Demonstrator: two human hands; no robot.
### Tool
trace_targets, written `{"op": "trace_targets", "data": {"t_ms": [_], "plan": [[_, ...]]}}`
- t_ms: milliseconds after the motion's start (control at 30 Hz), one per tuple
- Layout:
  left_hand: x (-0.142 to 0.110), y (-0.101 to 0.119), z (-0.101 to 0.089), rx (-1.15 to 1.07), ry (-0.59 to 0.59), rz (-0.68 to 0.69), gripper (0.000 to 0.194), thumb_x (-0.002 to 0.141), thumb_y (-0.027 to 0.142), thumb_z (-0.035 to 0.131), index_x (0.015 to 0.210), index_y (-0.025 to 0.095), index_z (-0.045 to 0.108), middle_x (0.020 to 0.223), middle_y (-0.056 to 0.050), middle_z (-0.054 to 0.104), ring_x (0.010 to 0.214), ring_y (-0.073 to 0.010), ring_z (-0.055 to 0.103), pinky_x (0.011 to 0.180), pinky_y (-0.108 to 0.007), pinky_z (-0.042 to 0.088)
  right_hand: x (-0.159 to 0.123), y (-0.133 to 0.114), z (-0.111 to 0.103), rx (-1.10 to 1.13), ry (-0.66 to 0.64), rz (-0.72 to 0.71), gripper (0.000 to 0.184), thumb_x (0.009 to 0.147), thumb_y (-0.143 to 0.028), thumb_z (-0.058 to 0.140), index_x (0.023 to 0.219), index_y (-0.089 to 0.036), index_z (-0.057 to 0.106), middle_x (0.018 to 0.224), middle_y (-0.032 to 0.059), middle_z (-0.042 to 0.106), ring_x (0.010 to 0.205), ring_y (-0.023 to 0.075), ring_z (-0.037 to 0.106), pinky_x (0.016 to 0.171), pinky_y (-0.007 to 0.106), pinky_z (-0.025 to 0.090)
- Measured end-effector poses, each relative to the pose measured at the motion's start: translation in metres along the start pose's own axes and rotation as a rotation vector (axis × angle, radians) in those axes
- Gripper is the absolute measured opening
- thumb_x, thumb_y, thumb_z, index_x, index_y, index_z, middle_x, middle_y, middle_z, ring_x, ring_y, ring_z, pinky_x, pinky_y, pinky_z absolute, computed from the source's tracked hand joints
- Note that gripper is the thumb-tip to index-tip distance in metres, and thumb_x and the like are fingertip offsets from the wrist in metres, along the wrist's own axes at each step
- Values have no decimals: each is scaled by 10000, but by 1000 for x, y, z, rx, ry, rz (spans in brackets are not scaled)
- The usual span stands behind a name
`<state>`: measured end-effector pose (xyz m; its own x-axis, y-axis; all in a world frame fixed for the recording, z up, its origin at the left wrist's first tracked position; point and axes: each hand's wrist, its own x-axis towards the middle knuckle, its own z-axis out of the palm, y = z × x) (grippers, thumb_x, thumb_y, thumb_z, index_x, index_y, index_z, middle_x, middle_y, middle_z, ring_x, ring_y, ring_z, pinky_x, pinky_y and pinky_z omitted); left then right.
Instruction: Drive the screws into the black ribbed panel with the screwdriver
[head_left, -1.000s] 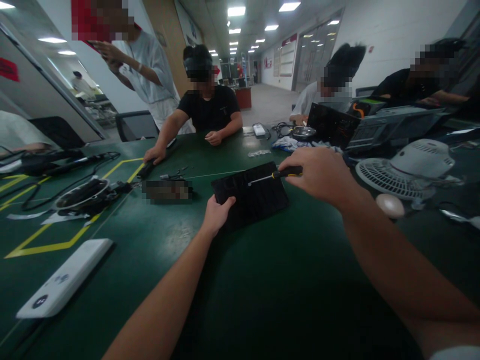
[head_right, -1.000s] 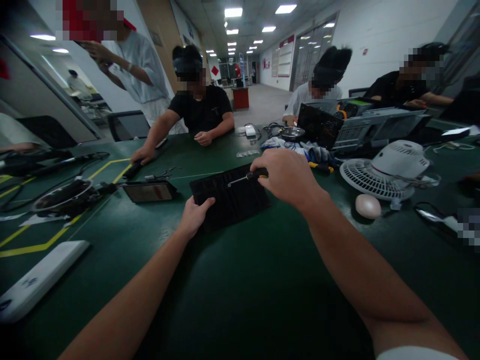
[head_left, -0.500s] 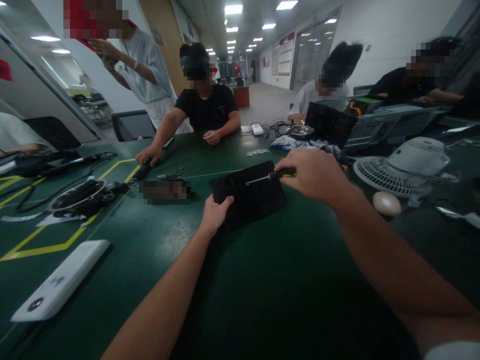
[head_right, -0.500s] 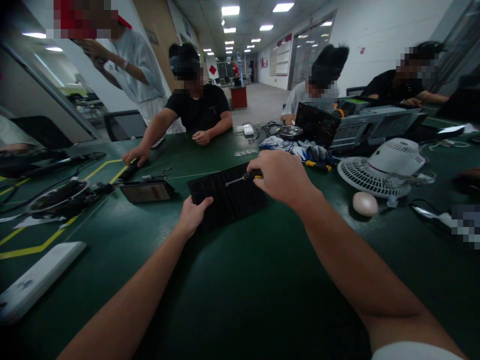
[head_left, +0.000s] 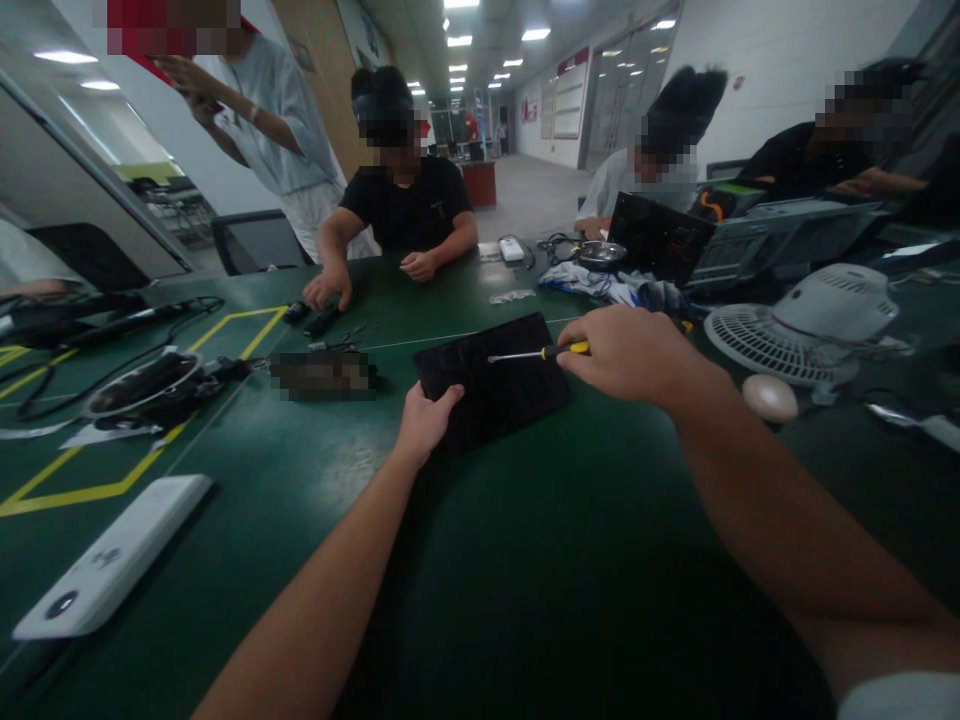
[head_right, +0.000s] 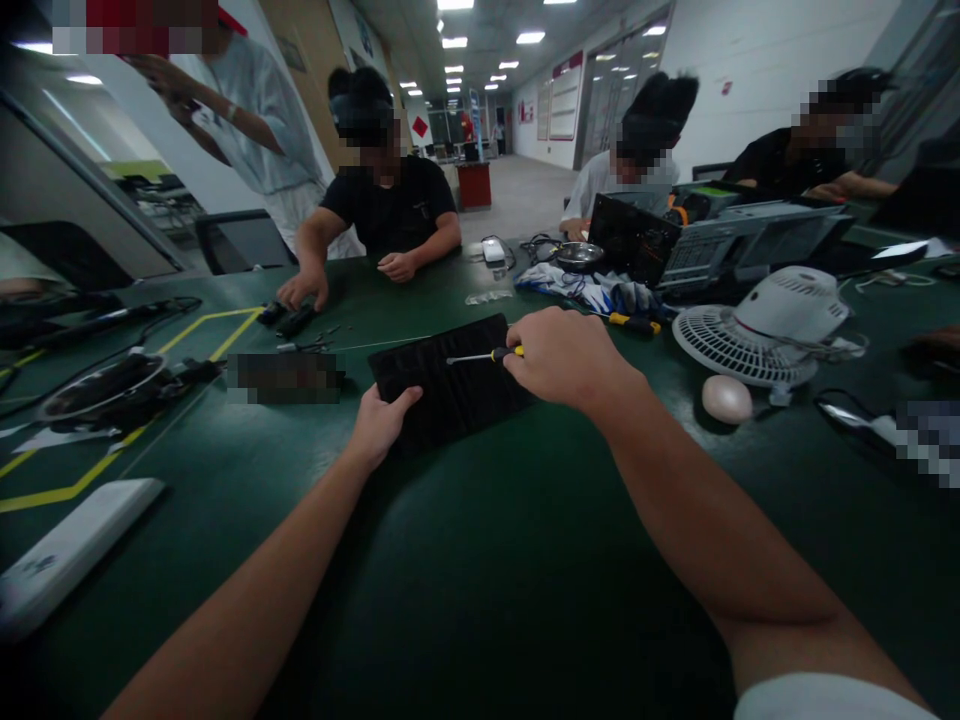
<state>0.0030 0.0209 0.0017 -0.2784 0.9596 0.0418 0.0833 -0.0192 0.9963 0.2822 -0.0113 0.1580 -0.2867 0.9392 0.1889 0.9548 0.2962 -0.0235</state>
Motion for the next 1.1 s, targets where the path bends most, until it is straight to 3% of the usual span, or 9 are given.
{"op": "trace_targets", "data": {"t_ms": [200,333,433,700,1100], "plan": [[-3,3,0,-16,-6,-2,474,665,388,915,1048,168,746,1060,-106,820,1006,-299,780,979,-467,616,1,7,-2,15,-2,2,438,1043,-481,511,1092,-227,864,1042,143,834,942,328,749,748,414,513],[-2,2,-1,-10,-12,-8,487,668,404,912,1059,169,743,1075,-108,820,1015,-305,781,1001,-486,608,-1,18,-6,68,63,-21,317,895,-428,719,1133,-251,828,986,101,823,909,317,731,724,392,476],[-1,0,-2,-13,-12,-13,489,667,405,913,1060,172,739,1063,-105,818,1001,-304,781,990,-487,613,-1,21,-6,56,118,-30,268,854,-327,727,1097,-260,817,972,85,813,902,304,719,714,380,455],[-3,3,-1,-7,1,-14,452,666,383,915,1023,175,730,1028,-96,810,983,-299,779,966,-467,626,4,12,1,40,193,-75,251,842,-247,749,1076,-277,835,1059,75,815,977,305,707,742,392,452],[-4,5,-2,2,-2,-12,444,670,381,908,1020,175,728,1023,-100,802,968,-294,771,942,-456,620,7,8,8,35,195,-80,263,876,-234,719,1102,-282,845,1071,80,794,966,309,710,704,390,419]]}}
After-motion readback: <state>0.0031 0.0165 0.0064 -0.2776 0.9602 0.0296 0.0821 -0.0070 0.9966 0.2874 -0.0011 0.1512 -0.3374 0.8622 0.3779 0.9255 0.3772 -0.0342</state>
